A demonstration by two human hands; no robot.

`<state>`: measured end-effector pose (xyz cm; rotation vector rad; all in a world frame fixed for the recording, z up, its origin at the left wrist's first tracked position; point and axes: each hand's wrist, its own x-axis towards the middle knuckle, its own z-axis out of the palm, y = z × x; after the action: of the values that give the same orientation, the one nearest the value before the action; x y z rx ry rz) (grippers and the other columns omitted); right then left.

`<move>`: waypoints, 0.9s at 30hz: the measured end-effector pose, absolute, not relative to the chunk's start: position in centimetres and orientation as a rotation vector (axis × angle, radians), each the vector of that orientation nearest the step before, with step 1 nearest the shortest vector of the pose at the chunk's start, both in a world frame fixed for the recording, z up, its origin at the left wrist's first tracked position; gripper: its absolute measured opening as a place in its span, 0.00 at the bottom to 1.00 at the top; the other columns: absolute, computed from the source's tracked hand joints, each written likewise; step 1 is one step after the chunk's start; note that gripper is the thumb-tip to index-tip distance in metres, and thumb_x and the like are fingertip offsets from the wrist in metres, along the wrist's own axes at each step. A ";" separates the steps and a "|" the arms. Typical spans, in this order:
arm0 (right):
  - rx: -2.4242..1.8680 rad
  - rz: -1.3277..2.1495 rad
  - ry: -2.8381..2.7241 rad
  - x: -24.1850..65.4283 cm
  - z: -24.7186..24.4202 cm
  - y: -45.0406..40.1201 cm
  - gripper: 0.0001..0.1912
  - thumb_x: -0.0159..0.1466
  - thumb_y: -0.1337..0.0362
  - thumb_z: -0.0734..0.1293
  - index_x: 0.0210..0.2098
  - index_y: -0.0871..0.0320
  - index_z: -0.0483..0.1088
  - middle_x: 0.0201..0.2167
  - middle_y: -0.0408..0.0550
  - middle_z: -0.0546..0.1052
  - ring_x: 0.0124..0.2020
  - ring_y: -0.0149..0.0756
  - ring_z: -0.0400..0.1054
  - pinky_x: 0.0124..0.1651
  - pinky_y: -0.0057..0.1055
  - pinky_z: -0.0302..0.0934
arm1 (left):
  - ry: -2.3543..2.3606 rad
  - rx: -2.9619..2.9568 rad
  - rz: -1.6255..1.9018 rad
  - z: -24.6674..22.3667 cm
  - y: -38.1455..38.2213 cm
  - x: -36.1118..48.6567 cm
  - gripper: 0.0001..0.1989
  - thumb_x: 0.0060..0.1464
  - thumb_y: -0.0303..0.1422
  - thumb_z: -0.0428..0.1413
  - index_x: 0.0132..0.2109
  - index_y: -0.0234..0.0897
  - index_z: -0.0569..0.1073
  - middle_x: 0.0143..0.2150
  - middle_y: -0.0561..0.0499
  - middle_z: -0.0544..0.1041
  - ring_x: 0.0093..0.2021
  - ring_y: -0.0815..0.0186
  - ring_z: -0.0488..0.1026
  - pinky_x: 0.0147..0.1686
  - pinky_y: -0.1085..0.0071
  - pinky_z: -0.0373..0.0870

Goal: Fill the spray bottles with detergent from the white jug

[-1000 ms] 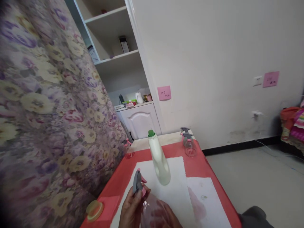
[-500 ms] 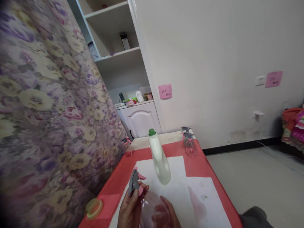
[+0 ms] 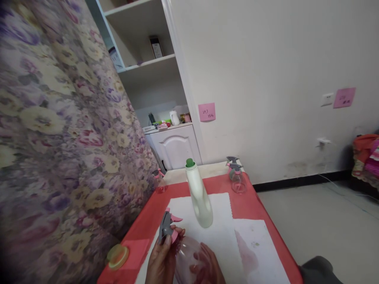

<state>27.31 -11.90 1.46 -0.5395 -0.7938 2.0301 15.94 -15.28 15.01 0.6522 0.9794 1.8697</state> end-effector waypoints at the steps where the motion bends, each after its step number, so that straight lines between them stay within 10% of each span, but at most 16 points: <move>1: -0.516 2.093 -0.815 27.0 1.7 -11.6 0.38 0.44 0.35 0.72 0.48 0.50 0.72 0.40 0.53 0.77 0.38 0.52 0.75 0.36 0.49 0.70 | 0.971 0.652 1.862 15.0 -15.3 15.9 0.18 0.44 0.40 0.67 0.41 0.37 0.78 0.40 0.48 0.79 0.42 0.62 0.76 0.49 0.66 0.72; 12: -0.454 1.823 -0.755 27.5 0.1 -13.2 0.46 0.35 0.45 0.80 0.52 0.47 0.68 0.52 0.53 0.73 0.49 0.54 0.70 0.43 0.46 0.68 | 0.944 0.624 1.888 15.0 -15.3 15.9 0.17 0.45 0.40 0.67 0.42 0.37 0.78 0.41 0.48 0.80 0.42 0.62 0.76 0.51 0.64 0.72; 19: -0.531 2.184 -0.776 26.0 0.7 -11.5 0.36 0.46 0.34 0.70 0.44 0.54 0.73 0.36 0.52 0.77 0.34 0.50 0.75 0.40 0.53 0.67 | 0.935 0.631 1.852 15.3 -15.4 16.1 0.19 0.44 0.40 0.67 0.43 0.37 0.79 0.39 0.49 0.80 0.43 0.62 0.76 0.49 0.67 0.72; 27: -0.472 1.780 -0.780 28.3 2.2 -14.1 0.49 0.33 0.45 0.80 0.53 0.48 0.67 0.53 0.55 0.73 0.54 0.58 0.67 0.49 0.48 0.65 | 0.944 0.638 1.857 15.0 -15.5 16.1 0.15 0.45 0.41 0.67 0.37 0.35 0.81 0.39 0.46 0.82 0.43 0.61 0.77 0.46 0.69 0.73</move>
<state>28.28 -14.11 2.22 -0.4720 -0.7797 1.7797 16.06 -15.55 15.01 0.6375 0.9435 1.8570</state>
